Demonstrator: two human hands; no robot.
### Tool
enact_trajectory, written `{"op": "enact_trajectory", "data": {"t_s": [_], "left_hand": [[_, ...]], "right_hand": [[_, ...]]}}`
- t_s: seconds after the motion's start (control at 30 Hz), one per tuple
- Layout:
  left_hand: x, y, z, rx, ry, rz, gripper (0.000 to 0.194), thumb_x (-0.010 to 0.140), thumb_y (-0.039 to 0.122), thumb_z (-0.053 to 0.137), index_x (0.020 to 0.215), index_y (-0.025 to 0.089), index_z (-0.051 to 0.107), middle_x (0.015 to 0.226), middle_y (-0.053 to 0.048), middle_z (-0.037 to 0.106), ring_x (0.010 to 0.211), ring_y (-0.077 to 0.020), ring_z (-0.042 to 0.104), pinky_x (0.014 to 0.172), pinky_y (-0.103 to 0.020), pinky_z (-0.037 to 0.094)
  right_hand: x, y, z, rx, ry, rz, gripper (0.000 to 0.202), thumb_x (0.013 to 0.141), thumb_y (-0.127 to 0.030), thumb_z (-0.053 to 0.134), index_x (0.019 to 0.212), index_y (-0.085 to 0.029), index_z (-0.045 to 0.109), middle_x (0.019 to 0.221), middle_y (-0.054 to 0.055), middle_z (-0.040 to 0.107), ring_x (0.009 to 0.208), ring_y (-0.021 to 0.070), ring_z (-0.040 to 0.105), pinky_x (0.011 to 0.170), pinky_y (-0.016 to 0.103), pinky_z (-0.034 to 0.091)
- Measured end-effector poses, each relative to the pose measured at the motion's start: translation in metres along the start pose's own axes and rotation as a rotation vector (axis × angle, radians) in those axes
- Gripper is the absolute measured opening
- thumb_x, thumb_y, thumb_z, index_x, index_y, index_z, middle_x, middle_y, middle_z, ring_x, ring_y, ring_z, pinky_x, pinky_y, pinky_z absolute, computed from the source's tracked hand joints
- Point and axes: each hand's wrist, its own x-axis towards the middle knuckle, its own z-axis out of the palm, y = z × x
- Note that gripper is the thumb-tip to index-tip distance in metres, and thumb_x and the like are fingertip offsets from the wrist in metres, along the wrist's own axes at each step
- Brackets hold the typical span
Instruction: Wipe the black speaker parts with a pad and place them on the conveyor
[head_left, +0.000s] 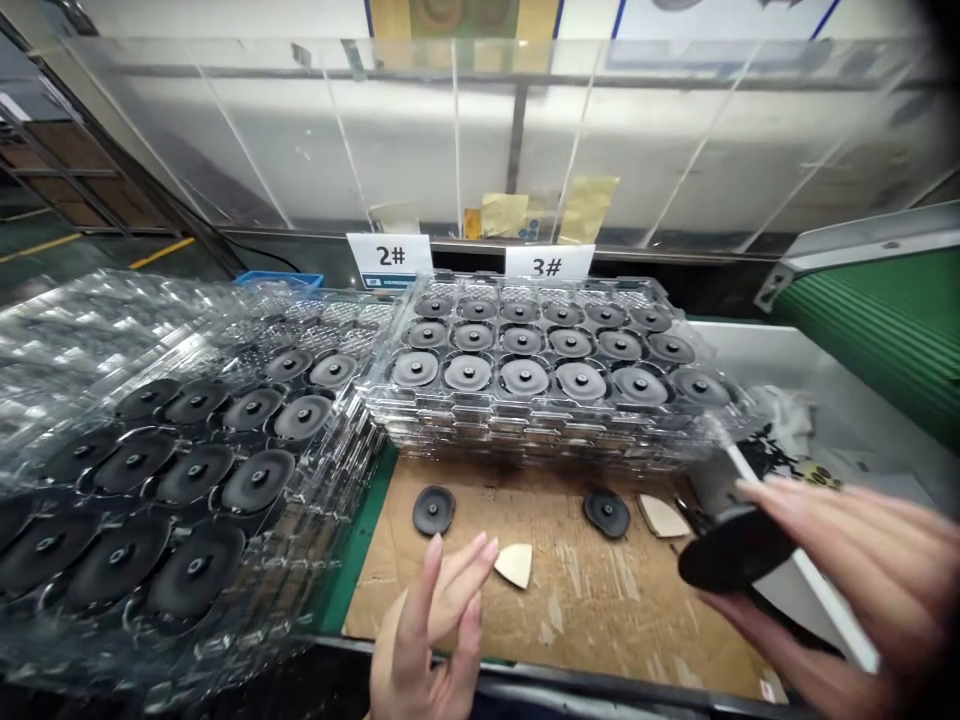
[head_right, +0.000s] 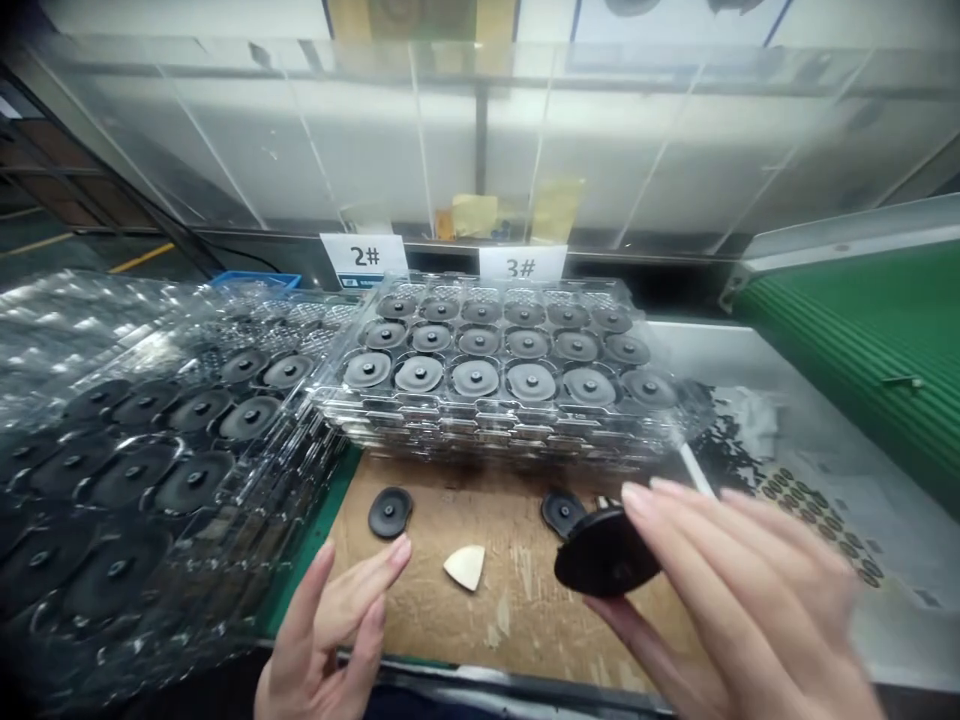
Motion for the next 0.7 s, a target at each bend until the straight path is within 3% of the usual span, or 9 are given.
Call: {"op": "enact_trajectory", "data": {"t_s": [0.1,0.2,0.43,0.6,0.7], "left_hand": [[-0.001,-0.011,-0.002,0.065,-0.093,0.095,0.077,0.072,-0.008,0.05,0.139,0.006,0.014,0.097,-0.012,0.072,0.101,-0.0221,0.062,0.086,-0.035,0.053],[0.001,-0.02,-0.003,0.087,-0.149,0.116,0.078,0.071,-0.008,0.05,0.138,0.004,0.011,0.096,-0.014,0.072,0.103,-0.0233,0.061,0.084,-0.037,0.054],[0.006,-0.028,0.004,0.032,-0.183,0.041,0.078,0.072,-0.007,0.052,0.138,0.004,0.011,0.093,-0.011,0.073,0.104,-0.0218,0.061,0.086,-0.036,0.052],[0.005,-0.027,0.009,-0.042,-0.091,-0.104,0.083,0.069,-0.005,0.061,0.138,0.01,0.017,0.084,-0.004,0.075,0.096,-0.0196,0.064,0.083,-0.034,0.054],[0.001,-0.029,0.007,-0.023,-0.055,-0.117,0.083,0.067,-0.007,0.061,0.137,0.012,0.021,0.084,-0.003,0.075,0.091,-0.0192,0.066,0.081,-0.034,0.054]], "right_hand": [[-0.035,-0.009,0.029,0.024,-0.131,-0.101,0.078,0.06,-0.042,0.067,0.131,-0.049,0.035,0.111,0.002,0.062,0.099,0.0409,0.057,0.091,0.059,0.04],[-0.058,-0.021,0.051,0.051,-0.247,-0.014,0.075,0.071,-0.036,0.061,0.138,-0.04,0.026,0.116,0.006,0.056,0.102,0.0391,0.055,0.087,0.061,0.041],[-0.079,-0.036,0.072,0.103,-0.424,0.055,0.07,0.076,-0.033,0.059,0.137,-0.032,0.025,0.118,0.009,0.055,0.106,0.0352,0.053,0.083,0.051,0.047],[-0.078,-0.04,0.08,0.121,-0.47,0.077,0.067,0.078,-0.033,0.056,0.137,-0.032,0.025,0.12,0.008,0.054,0.109,0.0343,0.051,0.084,0.051,0.047],[-0.079,-0.043,0.084,0.134,-0.492,0.083,0.066,0.078,-0.033,0.056,0.137,-0.032,0.024,0.121,0.008,0.053,0.11,0.0341,0.051,0.084,0.051,0.048]]}}
